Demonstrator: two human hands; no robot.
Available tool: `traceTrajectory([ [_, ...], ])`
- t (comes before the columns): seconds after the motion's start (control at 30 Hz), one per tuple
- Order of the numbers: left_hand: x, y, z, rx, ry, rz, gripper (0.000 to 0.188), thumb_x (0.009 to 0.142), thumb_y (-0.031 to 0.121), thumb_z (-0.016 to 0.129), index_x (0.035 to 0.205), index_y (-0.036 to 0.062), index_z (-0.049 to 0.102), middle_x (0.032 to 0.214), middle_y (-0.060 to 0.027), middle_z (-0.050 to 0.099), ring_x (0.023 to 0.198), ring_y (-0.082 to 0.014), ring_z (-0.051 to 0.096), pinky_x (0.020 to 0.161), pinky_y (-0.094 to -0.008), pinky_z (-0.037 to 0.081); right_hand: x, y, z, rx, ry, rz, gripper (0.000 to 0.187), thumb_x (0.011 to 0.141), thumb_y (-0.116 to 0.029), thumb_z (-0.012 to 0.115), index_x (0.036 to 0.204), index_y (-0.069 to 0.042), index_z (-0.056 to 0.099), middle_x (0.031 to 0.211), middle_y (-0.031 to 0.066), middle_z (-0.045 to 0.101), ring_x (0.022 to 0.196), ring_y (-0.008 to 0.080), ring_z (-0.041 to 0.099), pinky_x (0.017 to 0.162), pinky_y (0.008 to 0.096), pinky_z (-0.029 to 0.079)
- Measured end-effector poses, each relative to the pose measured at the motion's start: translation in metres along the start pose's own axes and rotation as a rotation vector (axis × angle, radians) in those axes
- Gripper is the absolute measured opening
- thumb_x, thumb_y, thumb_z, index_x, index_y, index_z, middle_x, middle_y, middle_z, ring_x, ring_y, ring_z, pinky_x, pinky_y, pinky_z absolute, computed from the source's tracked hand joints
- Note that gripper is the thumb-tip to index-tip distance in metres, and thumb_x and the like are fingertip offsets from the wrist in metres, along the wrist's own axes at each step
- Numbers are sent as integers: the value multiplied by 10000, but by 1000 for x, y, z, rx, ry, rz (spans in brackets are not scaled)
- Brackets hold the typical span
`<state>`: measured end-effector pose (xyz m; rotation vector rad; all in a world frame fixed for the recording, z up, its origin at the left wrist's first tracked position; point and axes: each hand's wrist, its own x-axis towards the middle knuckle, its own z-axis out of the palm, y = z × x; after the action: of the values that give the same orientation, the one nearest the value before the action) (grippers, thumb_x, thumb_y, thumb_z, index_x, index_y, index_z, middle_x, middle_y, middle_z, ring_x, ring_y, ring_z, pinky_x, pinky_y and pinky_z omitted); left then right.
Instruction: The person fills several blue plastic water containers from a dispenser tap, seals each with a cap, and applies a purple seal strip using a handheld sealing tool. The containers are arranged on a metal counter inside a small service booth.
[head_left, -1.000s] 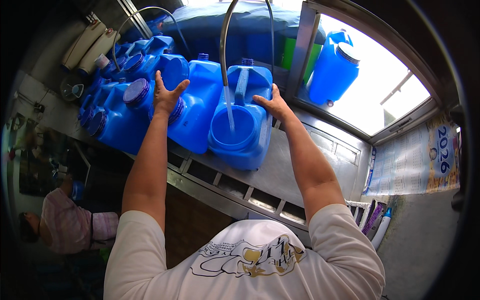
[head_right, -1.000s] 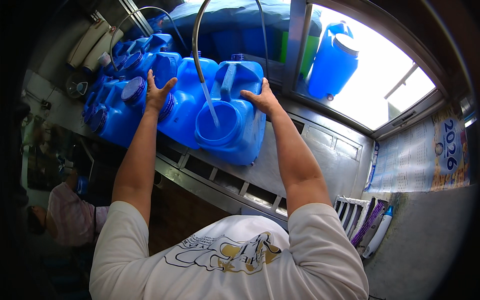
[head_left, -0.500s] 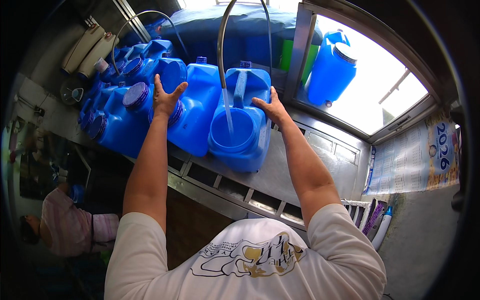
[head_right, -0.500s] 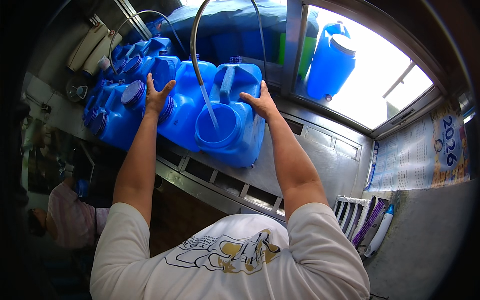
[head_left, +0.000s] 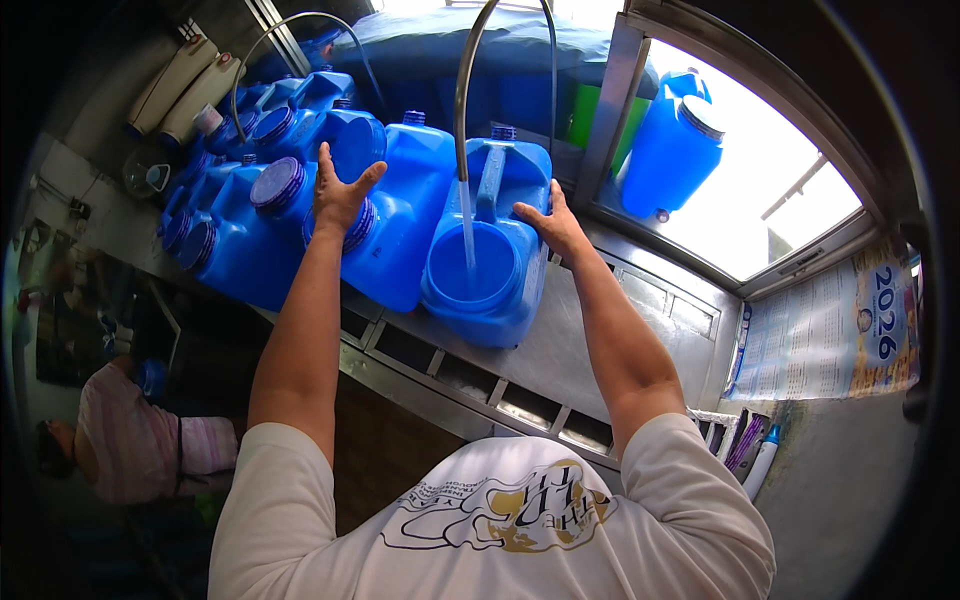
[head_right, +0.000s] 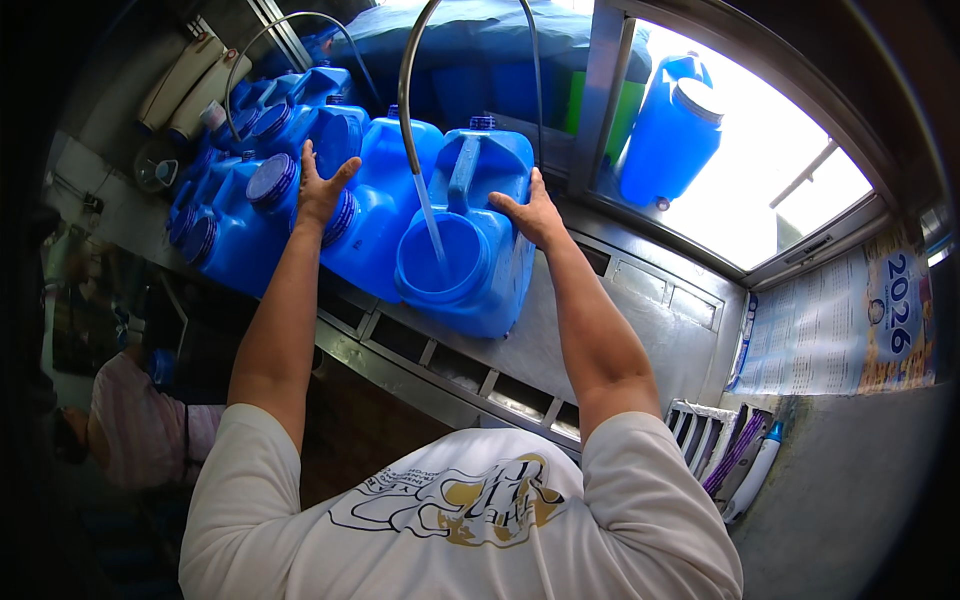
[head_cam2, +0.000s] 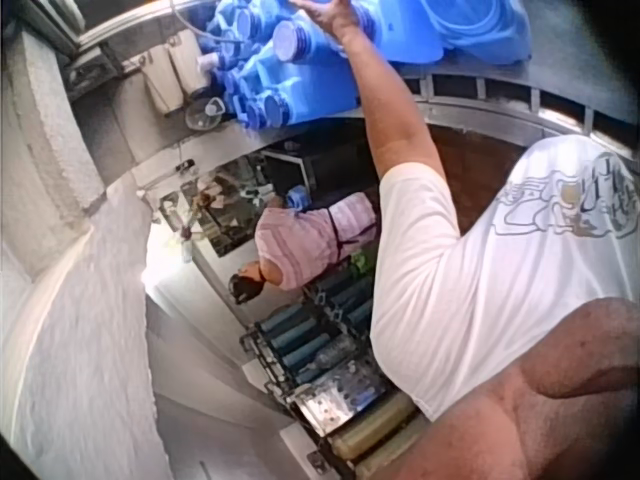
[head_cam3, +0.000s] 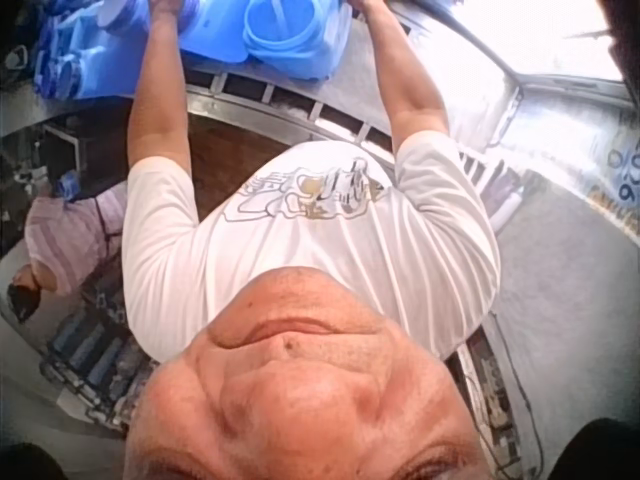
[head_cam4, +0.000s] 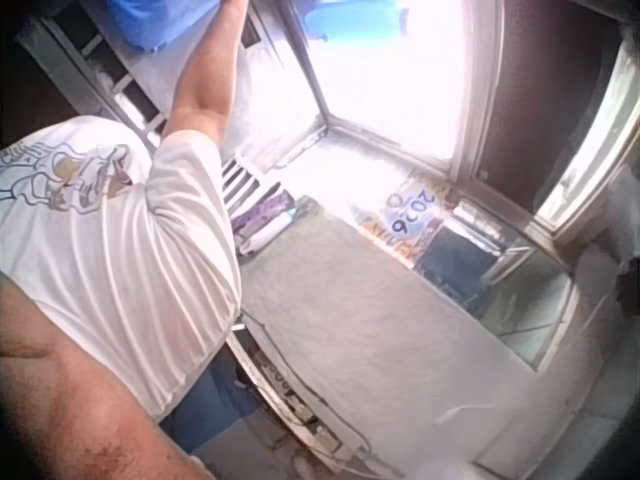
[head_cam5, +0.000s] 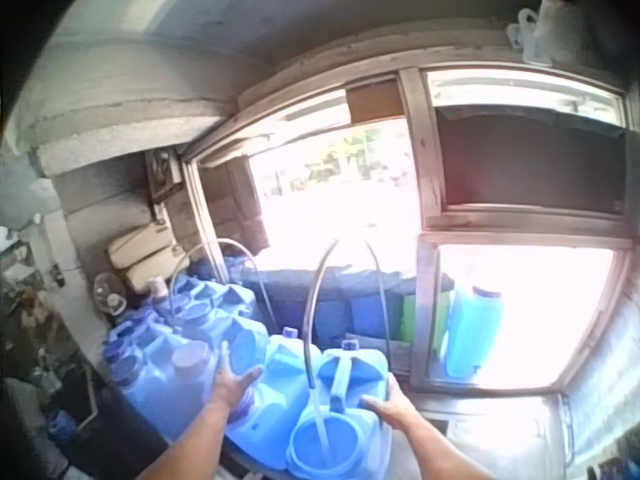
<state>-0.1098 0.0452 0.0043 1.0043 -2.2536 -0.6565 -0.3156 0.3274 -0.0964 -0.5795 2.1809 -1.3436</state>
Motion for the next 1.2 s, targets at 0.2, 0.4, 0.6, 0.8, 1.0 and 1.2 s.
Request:
traceTrajectory([
  [0.2,-1,4,-2,7,-14,-10,1352,563,964,541,1565,140,161,1558,-228,306,1446,-410,300,1139,-526,331,-5,6,4,-27,7,-28,1306,652,-781,709,1581,-111,80,1538,260,323,1372,431,414,1112,518,384],
  [0.4,0,2,0,7,1,-11,1336,572,954,550,1566,150,160,1562,-225,302,1445,-414,300,1138,-527,333,-13,0,4,-21,6,-9,1277,671,-744,726,1580,-113,88,1542,264,312,1376,430,409,1109,520,388],
  [0.6,3,0,-1,-8,10,1,1332,583,930,582,1568,147,148,1570,-220,288,1457,-407,277,1156,-526,302,-17,7,10,198,56,-31,1239,685,-669,766,1578,-115,111,1553,258,288,1385,418,397,1116,512,379],
  [0.8,-2,7,-4,-15,7,-8,1331,589,909,609,1566,127,156,1573,-224,281,1462,-390,275,1179,-492,272,-11,16,13,128,103,-42,1249,660,-679,769,1575,-107,140,1566,249,268,1413,413,351,1137,490,351],
  [1.0,12,-15,2,-35,34,53,1313,607,858,664,1556,90,183,1549,-257,307,1434,-410,315,1170,-456,293,2,32,20,264,115,-184,1240,644,-645,788,1553,-41,199,1521,277,333,1394,394,384,1136,437,341],
  [1.2,0,6,-7,39,7,-15,1327,576,892,645,1559,129,184,1551,-229,320,1440,-400,309,1166,-482,304,-10,20,13,199,99,-120,1215,691,-583,805,1566,-68,138,1533,255,319,1403,374,371,1150,435,321],
])
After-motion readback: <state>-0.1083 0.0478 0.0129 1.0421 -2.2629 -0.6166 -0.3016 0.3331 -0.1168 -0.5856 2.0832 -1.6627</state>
